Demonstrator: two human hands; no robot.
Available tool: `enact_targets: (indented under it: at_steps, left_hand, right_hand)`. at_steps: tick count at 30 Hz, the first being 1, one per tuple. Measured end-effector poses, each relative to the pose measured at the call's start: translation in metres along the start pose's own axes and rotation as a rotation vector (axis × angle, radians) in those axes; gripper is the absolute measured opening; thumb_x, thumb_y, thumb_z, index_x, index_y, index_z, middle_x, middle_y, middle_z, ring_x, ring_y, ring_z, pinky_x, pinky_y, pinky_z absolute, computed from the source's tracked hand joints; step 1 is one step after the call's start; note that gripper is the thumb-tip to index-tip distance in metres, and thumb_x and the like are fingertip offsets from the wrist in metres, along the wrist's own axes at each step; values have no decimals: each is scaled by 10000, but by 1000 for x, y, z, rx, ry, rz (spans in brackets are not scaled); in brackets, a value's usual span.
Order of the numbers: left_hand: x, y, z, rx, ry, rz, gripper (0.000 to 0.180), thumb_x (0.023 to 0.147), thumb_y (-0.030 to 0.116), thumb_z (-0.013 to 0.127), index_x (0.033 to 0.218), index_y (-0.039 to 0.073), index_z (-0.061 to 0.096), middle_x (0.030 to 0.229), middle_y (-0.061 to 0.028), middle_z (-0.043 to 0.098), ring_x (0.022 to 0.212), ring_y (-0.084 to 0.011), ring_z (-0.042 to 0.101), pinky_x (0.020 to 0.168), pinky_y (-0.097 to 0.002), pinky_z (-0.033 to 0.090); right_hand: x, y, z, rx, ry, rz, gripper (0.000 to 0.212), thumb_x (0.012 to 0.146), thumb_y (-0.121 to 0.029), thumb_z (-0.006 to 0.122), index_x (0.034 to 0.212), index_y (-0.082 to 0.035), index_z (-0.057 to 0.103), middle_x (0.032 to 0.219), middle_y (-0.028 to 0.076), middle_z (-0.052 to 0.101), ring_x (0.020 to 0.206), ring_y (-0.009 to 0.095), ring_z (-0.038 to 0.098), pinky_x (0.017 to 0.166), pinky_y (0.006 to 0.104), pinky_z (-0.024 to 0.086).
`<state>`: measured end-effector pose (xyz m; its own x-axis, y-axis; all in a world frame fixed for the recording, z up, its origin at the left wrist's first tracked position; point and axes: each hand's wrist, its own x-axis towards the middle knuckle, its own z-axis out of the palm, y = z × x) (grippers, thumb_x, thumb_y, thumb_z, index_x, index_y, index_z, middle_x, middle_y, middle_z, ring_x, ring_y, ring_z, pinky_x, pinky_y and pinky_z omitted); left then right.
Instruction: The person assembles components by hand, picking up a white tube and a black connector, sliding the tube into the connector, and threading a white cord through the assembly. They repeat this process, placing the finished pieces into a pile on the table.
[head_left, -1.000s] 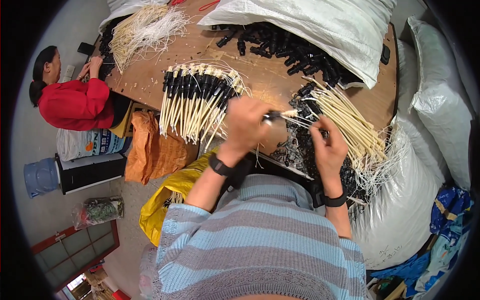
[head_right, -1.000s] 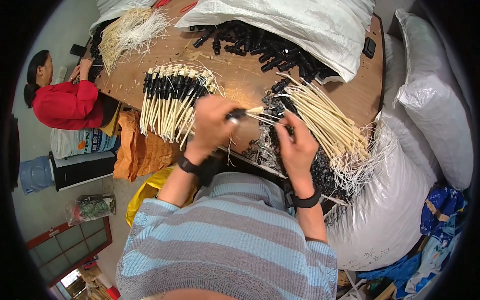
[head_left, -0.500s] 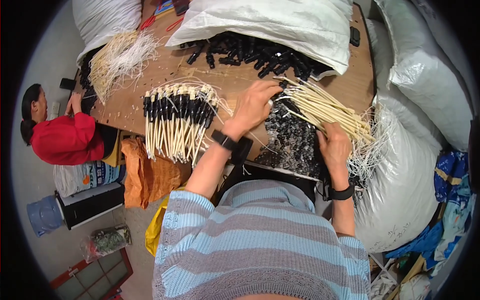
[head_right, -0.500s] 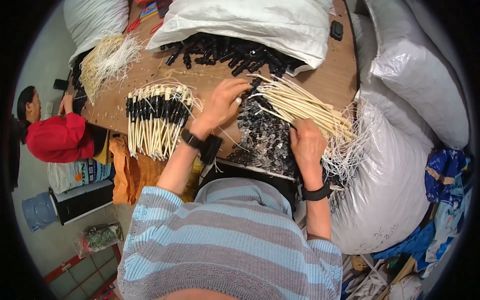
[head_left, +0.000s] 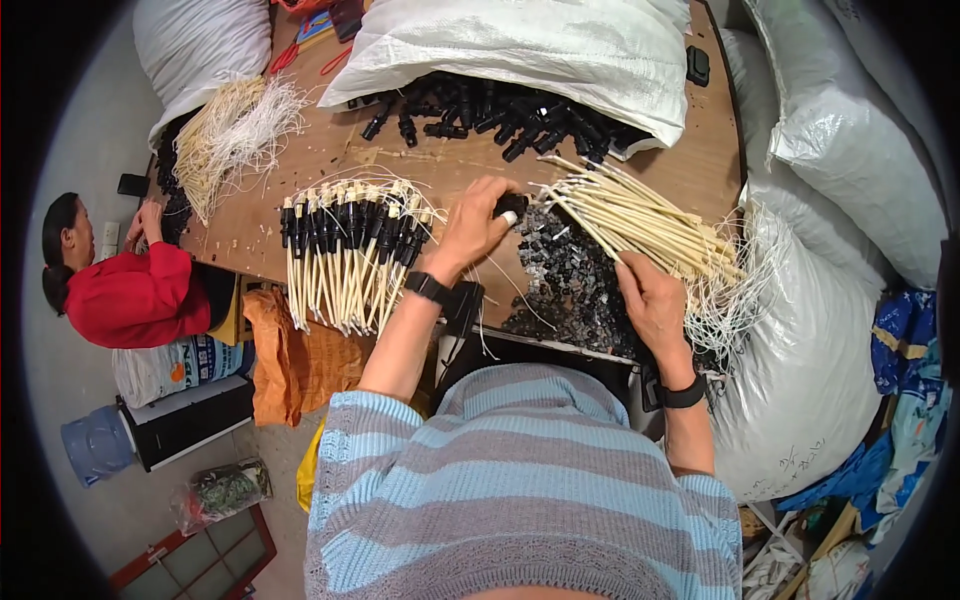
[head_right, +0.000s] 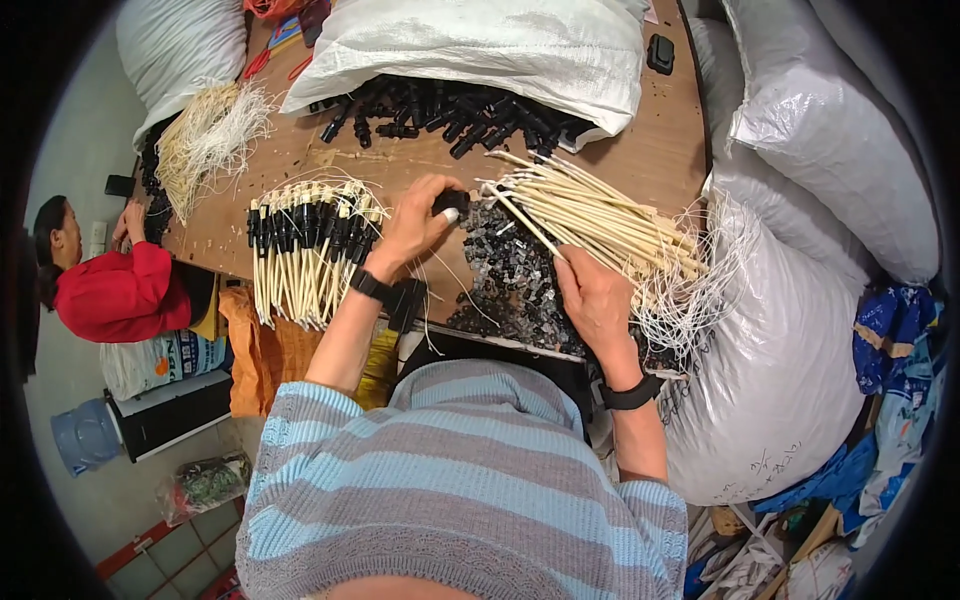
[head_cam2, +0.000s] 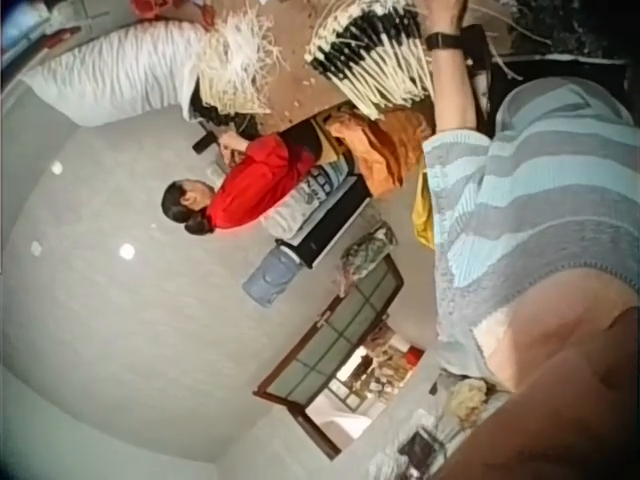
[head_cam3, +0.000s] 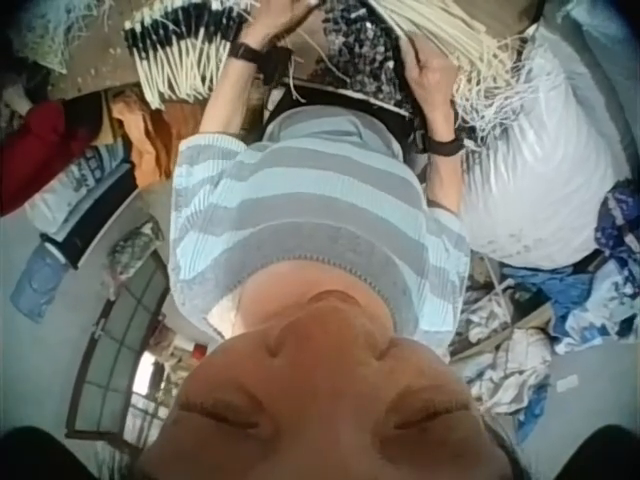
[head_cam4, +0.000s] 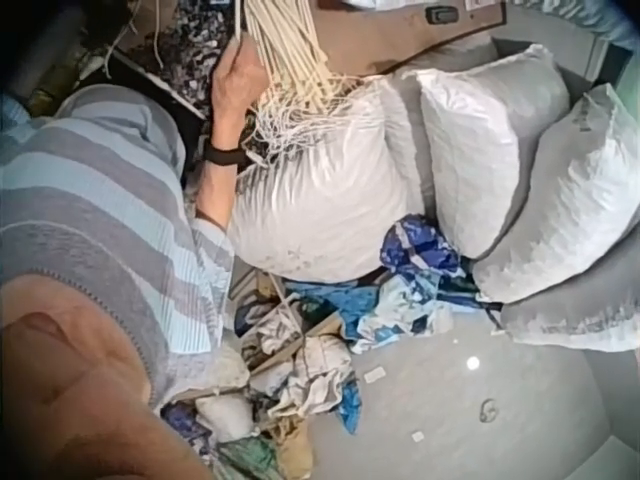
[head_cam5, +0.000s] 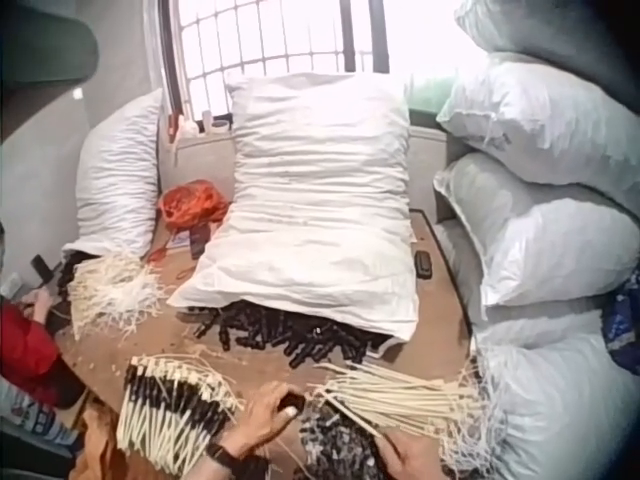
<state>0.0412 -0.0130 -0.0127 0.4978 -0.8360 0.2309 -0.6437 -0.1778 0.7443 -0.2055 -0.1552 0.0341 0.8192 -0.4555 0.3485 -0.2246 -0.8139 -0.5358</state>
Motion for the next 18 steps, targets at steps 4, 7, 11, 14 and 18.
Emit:
enact_targets:
  at_steps: [4,7,11,14,18]
  left_hand:
    - [-16,20,-11,-211,-35,-125,310,810,21,566,1116,62,597,962,-103,603,965,-234,595,860,-338,472]
    - [-23,17,-7,-176,-88,-28,340,790,33,581,1127,73,603,937,-107,603,919,-246,604,826,-344,484]
    - [-31,27,-12,63,-217,45,359,740,2,600,1088,83,630,916,-115,604,876,-279,604,787,-353,490]
    - [-35,29,-9,55,-301,441,432,679,-63,613,1071,115,643,827,-81,579,806,-283,587,699,-394,485]
    - [-46,93,8,117,-305,415,417,715,-19,624,1093,159,637,731,-65,500,678,-275,581,611,-413,484]
  right_hand:
    - [-6,-9,0,229,-36,264,144,902,-134,661,969,-8,685,585,47,545,526,77,478,491,241,375]
    - [-9,-11,1,289,-107,176,164,872,-136,700,978,-11,701,629,56,601,529,87,490,492,244,383]
    - [-14,-8,-2,218,-156,77,133,839,-109,710,938,-21,704,660,95,628,526,156,558,500,282,423]
    - [-17,-9,7,33,-275,-77,98,797,-76,710,882,-33,691,722,126,647,593,269,621,535,342,469]
    - [-4,-29,31,-19,-104,100,84,774,-90,711,814,-51,648,891,116,662,717,333,636,603,390,497]
